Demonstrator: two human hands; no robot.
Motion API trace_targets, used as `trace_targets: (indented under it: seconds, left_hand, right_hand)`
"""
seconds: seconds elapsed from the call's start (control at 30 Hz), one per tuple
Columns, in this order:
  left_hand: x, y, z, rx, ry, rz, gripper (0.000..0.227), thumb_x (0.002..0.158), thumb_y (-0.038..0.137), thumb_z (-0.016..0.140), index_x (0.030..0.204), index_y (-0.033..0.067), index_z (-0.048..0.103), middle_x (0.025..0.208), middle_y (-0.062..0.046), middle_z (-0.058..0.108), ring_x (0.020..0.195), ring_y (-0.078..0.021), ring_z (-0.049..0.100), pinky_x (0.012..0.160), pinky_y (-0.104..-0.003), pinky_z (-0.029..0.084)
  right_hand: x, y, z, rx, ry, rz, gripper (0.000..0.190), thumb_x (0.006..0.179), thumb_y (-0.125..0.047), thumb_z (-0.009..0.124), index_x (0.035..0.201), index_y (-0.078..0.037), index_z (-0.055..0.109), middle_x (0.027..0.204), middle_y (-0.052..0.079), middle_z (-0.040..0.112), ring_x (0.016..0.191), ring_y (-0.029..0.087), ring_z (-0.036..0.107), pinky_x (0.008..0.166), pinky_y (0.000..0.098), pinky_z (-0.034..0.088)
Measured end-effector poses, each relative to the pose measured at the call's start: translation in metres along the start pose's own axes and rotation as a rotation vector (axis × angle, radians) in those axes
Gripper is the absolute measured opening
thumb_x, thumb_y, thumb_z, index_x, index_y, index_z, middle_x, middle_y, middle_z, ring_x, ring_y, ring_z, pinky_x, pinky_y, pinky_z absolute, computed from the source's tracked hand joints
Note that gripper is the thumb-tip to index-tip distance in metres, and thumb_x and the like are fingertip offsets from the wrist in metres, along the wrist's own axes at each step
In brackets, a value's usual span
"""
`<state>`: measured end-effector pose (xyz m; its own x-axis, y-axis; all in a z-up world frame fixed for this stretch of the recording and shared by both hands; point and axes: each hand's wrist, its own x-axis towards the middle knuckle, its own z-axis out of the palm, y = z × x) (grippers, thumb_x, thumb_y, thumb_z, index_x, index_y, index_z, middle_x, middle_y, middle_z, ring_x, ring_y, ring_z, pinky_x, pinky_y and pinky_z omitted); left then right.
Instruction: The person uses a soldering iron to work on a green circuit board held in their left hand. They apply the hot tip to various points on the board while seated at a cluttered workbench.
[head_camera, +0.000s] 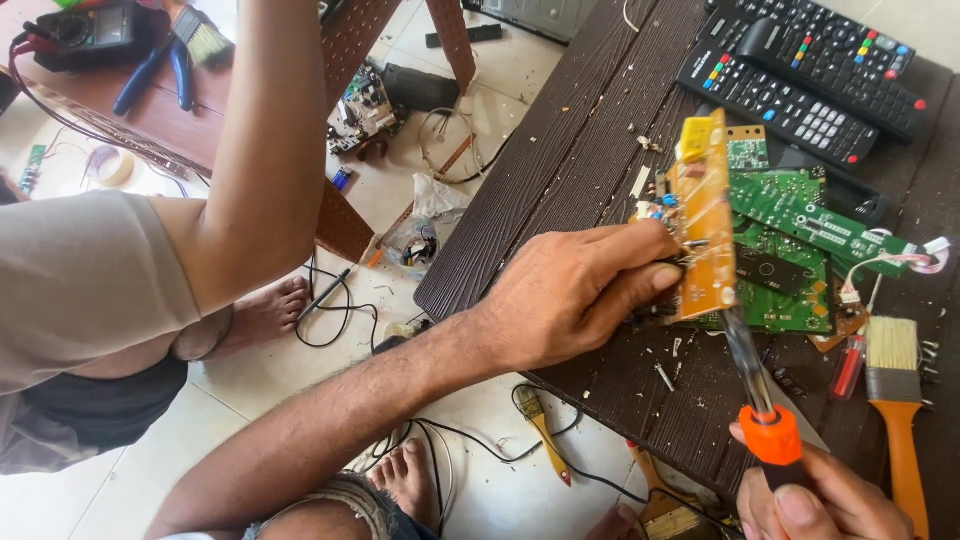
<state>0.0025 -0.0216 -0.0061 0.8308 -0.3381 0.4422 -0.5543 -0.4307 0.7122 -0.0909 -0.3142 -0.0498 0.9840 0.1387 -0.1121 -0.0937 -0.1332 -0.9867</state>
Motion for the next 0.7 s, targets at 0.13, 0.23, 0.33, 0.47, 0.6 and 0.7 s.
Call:
trace_targets:
  seconds: [0.13, 0.23, 0.33, 0.47, 0.6, 0.7]
  left_hand:
    - [-0.007, -0.008, -0.014, -0.014, -0.010, 0.048, 0.028, 0.109, 0.033, 0.034, 0.098, 0.0098, 0.044, 0.082, -0.010, 0.056, 0.068, -0.0315, 0.057, 0.062, -0.044, 0.045]
    - [-0.012, -0.014, -0.024, -0.018, 0.057, 0.093, 0.029, 0.109, 0.030, 0.041, 0.089, 0.0089, 0.043, 0.075, -0.003, 0.044, 0.061, -0.0205, 0.045, 0.055, -0.038, 0.039]
    - [-0.014, -0.015, -0.037, -0.008, 0.088, 0.060, 0.027, 0.108, 0.028, 0.046, 0.094, 0.0063, 0.054, 0.079, -0.002, 0.055, 0.065, -0.0147, 0.054, 0.057, -0.031, 0.049]
    - [-0.010, -0.005, -0.048, -0.030, 0.166, -0.015, 0.032, 0.107, 0.033, 0.046, 0.092, 0.0079, 0.060, 0.080, 0.000, 0.063, 0.067, -0.0096, 0.061, 0.060, -0.025, 0.057]
    - [-0.008, 0.005, -0.053, -0.090, 0.175, -0.144, 0.035, 0.103, 0.039, 0.050, 0.093, 0.0107, 0.067, 0.075, 0.005, 0.072, 0.051, -0.0013, 0.048, 0.044, -0.019, 0.036]
    - [-0.006, 0.008, -0.053, -0.207, 0.196, -0.177, 0.029, 0.101, 0.035, 0.055, 0.093, 0.0092, 0.066, 0.087, -0.003, 0.080, 0.075, -0.0069, 0.078, 0.059, -0.016, 0.063]
  right_hand:
    - [0.001, 0.014, -0.008, 0.110, -0.002, -0.040, 0.056, 0.093, -0.025, 0.057, 0.131, 0.015, 0.061, 0.051, 0.007, 0.041, 0.040, 0.021, 0.048, 0.043, 0.0320, 0.039]
    - [0.003, 0.018, -0.009, 0.169, -0.035, -0.101, 0.054, 0.094, -0.021, 0.057, 0.135, 0.014, 0.057, 0.052, 0.006, 0.045, 0.041, 0.021, 0.052, 0.044, 0.0329, 0.042]
    - [0.003, 0.016, -0.003, 0.113, -0.004, -0.107, 0.055, 0.095, -0.023, 0.055, 0.135, 0.014, 0.058, 0.051, 0.005, 0.042, 0.042, 0.021, 0.050, 0.044, 0.0325, 0.043]
    - [0.004, 0.017, 0.000, 0.118, 0.018, -0.132, 0.054, 0.094, -0.023, 0.057, 0.134, 0.014, 0.059, 0.052, 0.006, 0.045, 0.043, 0.020, 0.052, 0.045, 0.0296, 0.043]
    - [0.006, 0.020, -0.006, 0.118, -0.017, -0.087, 0.056, 0.095, -0.024, 0.057, 0.137, 0.013, 0.058, 0.053, 0.007, 0.048, 0.046, 0.021, 0.055, 0.045, 0.0314, 0.044]
    - [0.009, 0.026, -0.010, 0.167, -0.043, -0.087, 0.056, 0.096, -0.023, 0.058, 0.140, 0.011, 0.056, 0.054, 0.007, 0.049, 0.046, 0.022, 0.055, 0.047, 0.0311, 0.042]
